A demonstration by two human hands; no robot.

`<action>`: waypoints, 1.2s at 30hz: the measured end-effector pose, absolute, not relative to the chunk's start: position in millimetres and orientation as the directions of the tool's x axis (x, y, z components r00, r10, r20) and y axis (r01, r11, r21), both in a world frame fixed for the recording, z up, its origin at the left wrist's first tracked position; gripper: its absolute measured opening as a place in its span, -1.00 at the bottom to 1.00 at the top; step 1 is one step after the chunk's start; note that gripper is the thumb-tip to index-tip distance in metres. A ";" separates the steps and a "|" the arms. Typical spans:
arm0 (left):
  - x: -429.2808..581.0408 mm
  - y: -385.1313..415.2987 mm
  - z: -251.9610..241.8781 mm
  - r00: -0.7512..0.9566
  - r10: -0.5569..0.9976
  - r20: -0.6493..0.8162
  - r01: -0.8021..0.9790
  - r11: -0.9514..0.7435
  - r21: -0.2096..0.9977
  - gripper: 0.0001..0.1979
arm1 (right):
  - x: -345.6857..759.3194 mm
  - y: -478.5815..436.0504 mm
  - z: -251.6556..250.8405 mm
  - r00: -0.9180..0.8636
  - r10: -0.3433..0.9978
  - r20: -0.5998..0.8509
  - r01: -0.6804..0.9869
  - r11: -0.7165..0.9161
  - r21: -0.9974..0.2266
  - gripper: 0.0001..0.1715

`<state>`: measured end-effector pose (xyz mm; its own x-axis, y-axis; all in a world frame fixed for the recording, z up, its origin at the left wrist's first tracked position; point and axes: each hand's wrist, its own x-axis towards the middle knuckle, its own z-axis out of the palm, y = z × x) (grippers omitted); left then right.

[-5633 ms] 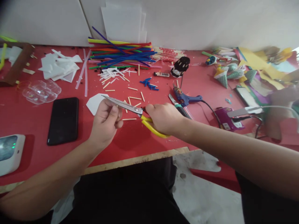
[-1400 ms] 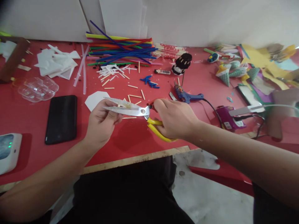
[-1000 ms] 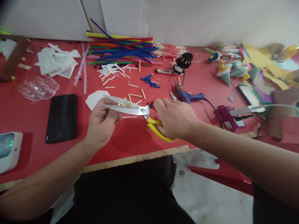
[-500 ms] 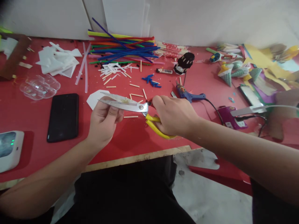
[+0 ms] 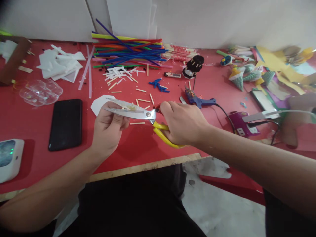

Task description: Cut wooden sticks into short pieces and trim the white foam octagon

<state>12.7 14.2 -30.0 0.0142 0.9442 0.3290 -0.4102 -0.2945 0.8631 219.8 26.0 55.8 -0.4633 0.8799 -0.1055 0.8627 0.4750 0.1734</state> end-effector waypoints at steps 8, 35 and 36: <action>12.1 15.9 -30.6 -0.010 0.937 0.349 -0.406 -0.322 0.855 -0.87 | 214.3 25.6 56.5 -0.440 0.890 -0.118 0.873 0.455 0.176 -0.53; 9.8 16.7 -21.8 -0.003 0.955 0.297 -0.422 -0.270 0.866 -0.81 | 216.1 33.0 53.3 -0.374 0.892 -0.255 0.900 0.415 0.134 -0.80; 9.3 17.2 -21.3 -0.007 0.958 0.285 -0.417 -0.262 0.870 -0.81 | 218.8 34.1 52.4 -0.351 0.909 -0.224 0.917 0.382 0.112 -0.81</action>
